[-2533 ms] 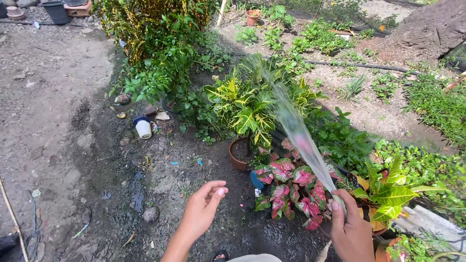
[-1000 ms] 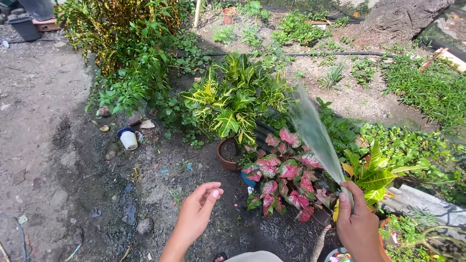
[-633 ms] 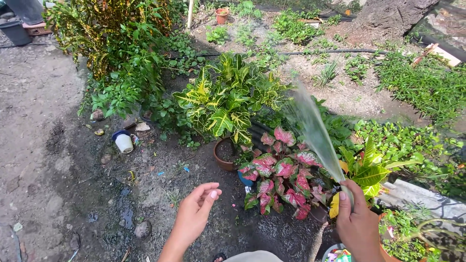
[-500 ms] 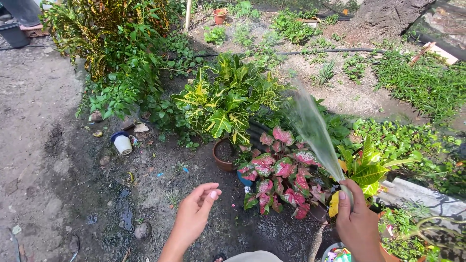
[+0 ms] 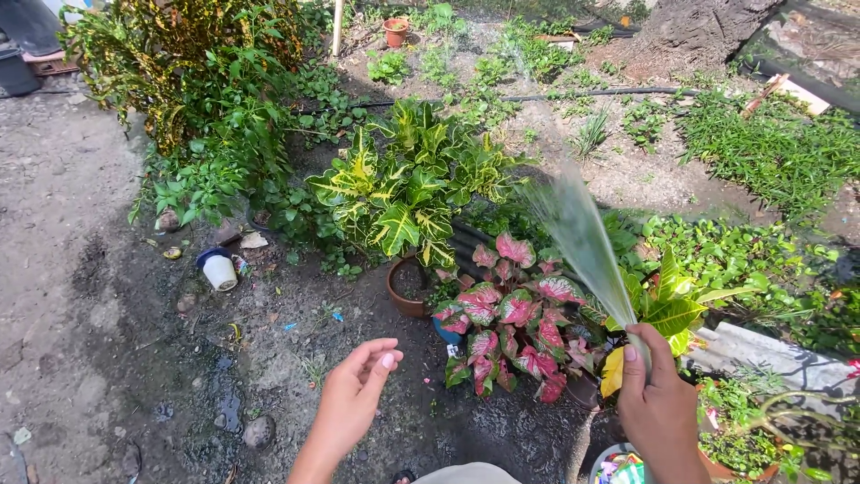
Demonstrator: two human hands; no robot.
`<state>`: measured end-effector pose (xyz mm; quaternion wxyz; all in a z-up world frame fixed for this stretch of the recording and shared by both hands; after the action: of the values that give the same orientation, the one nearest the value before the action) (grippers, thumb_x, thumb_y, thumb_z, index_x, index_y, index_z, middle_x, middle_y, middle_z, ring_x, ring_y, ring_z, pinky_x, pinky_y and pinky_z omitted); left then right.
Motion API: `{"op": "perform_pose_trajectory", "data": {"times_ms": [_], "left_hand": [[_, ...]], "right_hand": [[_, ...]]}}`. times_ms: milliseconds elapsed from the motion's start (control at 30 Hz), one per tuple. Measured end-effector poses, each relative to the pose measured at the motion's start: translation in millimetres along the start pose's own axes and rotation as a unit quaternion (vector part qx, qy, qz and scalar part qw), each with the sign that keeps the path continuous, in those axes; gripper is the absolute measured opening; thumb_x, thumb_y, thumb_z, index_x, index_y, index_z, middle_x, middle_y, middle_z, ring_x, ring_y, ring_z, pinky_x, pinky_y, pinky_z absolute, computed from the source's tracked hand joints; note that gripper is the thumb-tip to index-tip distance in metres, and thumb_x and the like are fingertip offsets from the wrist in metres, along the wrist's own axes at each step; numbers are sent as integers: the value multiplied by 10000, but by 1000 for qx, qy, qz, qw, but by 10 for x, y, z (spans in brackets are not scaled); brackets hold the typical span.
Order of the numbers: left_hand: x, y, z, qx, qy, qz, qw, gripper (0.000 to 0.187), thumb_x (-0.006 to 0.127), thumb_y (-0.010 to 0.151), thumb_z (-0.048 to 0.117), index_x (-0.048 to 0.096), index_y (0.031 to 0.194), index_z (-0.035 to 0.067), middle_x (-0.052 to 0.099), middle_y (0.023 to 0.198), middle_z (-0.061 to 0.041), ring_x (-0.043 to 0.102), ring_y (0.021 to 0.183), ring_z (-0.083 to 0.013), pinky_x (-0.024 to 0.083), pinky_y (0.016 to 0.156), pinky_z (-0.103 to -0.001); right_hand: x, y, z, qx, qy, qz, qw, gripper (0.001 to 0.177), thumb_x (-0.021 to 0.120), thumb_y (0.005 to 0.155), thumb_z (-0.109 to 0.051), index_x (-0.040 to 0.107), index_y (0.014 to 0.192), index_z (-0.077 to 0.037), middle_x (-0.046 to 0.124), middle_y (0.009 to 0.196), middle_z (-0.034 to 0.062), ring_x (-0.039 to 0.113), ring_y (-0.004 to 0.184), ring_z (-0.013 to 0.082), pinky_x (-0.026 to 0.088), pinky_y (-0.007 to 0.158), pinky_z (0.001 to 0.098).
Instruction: The recorder is seen watering various potted and garden plants using a white hose in an outdoor setting.
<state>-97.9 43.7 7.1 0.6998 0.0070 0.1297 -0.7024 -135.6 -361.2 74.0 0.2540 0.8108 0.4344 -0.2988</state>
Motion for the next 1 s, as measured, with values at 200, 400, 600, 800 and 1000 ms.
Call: {"op": "perform_pose_trajectory", "data": {"times_ms": [200,400,600,800,1000], "left_hand": [[-2,-4,4,0,-2,2,1000,330,592,979,206,673,1267,67,802,1120,-53,723,1005,-120,571,874,-284],[7,-7,39,13,7,0,1000,326,595,978,204,673,1261,64,805,1112,-51,725,999,-119,571,890,-279],[15,-44,117,11,13,-2,1000,329,594,977,209,677,1261,64,807,1104,-51,724,993,-118,571,894,-281],[14,-66,87,7,14,-5,1000,334,591,980,215,674,1265,63,807,1106,-50,727,997,-112,570,899,-277],[17,-75,87,10,17,-5,1000,332,590,980,213,677,1265,65,809,1108,-48,726,988,-112,569,889,-275]], "right_hand": [[-13,-4,-4,-8,-4,4,1000,332,543,1031,-307,600,1349,-232,602,588,138,616,498,240,479,537,390],[-2,-11,-8,-7,-13,-1,1000,341,547,1024,-307,596,1357,-250,623,593,153,646,506,251,496,548,397],[-17,-50,-55,-36,10,6,999,322,550,1027,-289,596,1339,-222,638,622,141,654,513,234,497,535,389],[-31,-85,-51,-33,13,6,999,330,552,1024,-288,592,1345,-222,626,605,143,645,505,235,492,535,389],[-61,-118,-74,-30,9,5,1000,328,545,1025,-291,593,1343,-227,634,613,135,651,512,242,489,536,396]]}}
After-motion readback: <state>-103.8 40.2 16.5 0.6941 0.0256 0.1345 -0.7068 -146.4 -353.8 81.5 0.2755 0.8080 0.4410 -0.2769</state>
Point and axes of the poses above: each hand's wrist, its own y-axis towards the middle knuckle, its own x-axis out of the palm, z = x × y, the point moved 8 cm from there along y, towards the middle knuckle
